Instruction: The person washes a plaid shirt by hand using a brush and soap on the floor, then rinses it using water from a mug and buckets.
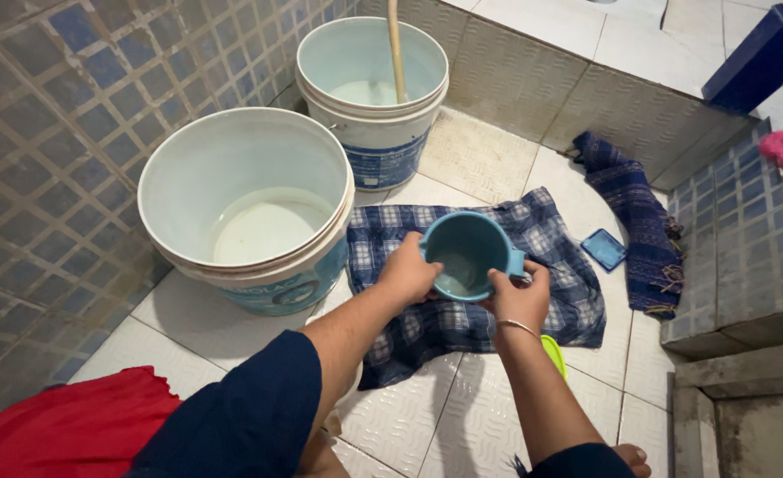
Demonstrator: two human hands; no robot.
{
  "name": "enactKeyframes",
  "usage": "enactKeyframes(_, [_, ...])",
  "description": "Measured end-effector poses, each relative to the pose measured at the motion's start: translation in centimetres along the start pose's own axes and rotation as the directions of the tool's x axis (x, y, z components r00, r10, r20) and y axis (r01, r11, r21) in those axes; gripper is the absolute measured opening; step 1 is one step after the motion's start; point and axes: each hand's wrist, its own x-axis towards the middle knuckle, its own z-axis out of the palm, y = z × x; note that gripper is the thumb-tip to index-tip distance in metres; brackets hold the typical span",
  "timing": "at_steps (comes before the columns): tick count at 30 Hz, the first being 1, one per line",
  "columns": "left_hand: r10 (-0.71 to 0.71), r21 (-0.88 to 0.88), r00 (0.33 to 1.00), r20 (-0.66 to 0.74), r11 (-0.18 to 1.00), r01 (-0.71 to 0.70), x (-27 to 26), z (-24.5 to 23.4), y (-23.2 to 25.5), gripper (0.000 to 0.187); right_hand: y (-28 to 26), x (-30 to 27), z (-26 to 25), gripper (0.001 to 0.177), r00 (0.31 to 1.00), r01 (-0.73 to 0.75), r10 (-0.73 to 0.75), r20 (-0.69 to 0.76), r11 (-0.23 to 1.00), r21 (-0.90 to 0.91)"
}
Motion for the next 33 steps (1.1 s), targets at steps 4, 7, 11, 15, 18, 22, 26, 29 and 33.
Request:
enactKeyframes(4, [0.039, 0.147, 0.991, -0.125, 0.989, -0.020, 0.7, -0.6, -0.4, 0.061, 0.0, 0.3, -0.1, 0.059, 0.991, 0.106, -0.126, -0.042, 0.941, -0.321])
enactKeyframes(7, [0.071, 0.110, 0.990, -0.125, 0.992, -0.057, 0.9, -1.1, -0.3, 0.058, -0.8, 0.4, -0.9, 0.078, 0.942, 0.274, -0.335, 0.011, 0.749, -0.604])
enactKeyframes(11, [0.072, 0.146, 0.988, -0.140, 0.988, -0.051, 0.4, -2.2, 1.0, 0.060, -1.5, 0.8, -1.6, 0.084, 0.842, 0.537, -0.438, 0.316, 0.617, -0.576])
enactKeyframes(15, [0.094, 0.149, 0.978, -0.184, 0.987, -0.067, 0.7, -3.7, 1.6, 0.053, -1.9, 1.1, -1.5, 0.060, 0.740, 0.672, -0.459, 0.491, 0.520, -0.527])
enactKeyframes(18, [0.162, 0.101, 0.953, -0.256, 0.985, -0.140, 1.3, -4.2, 1.3, 0.039, -2.2, 0.4, -0.9, 0.048, 0.778, 0.606, -0.285, 0.560, 0.575, -0.550])
enactKeyframes(22, [0.235, 0.083, 0.912, -0.337, 0.972, -0.220, 1.8, -4.9, 1.2, 0.026, -1.6, 0.2, -0.1, 0.044, 0.815, 0.530, -0.211, 0.539, 0.646, -0.550])
enactKeyframes(26, [0.132, 0.138, 0.902, -0.410, 0.987, -0.081, 2.8, -6.8, 1.5, 0.026, -0.8, 0.6, 1.2, 0.043, 0.675, 0.725, -0.568, 0.470, 0.627, -0.285])
enactKeyframes(29, [0.194, 0.085, 0.727, -0.658, 0.979, -0.185, 4.6, -10.3, 0.3, 0.026, -0.2, 1.0, 2.3, 0.038, 0.772, 0.608, -0.474, 0.424, 0.744, -0.276])
enactKeyframes(33, [0.085, -0.017, 0.592, -0.801, 0.986, -0.164, 6.2, -15.1, -2.2, 0.019, 1.5, 0.4, 3.5, 0.032, 0.819, 0.537, -0.439, 0.370, 0.814, -0.222])
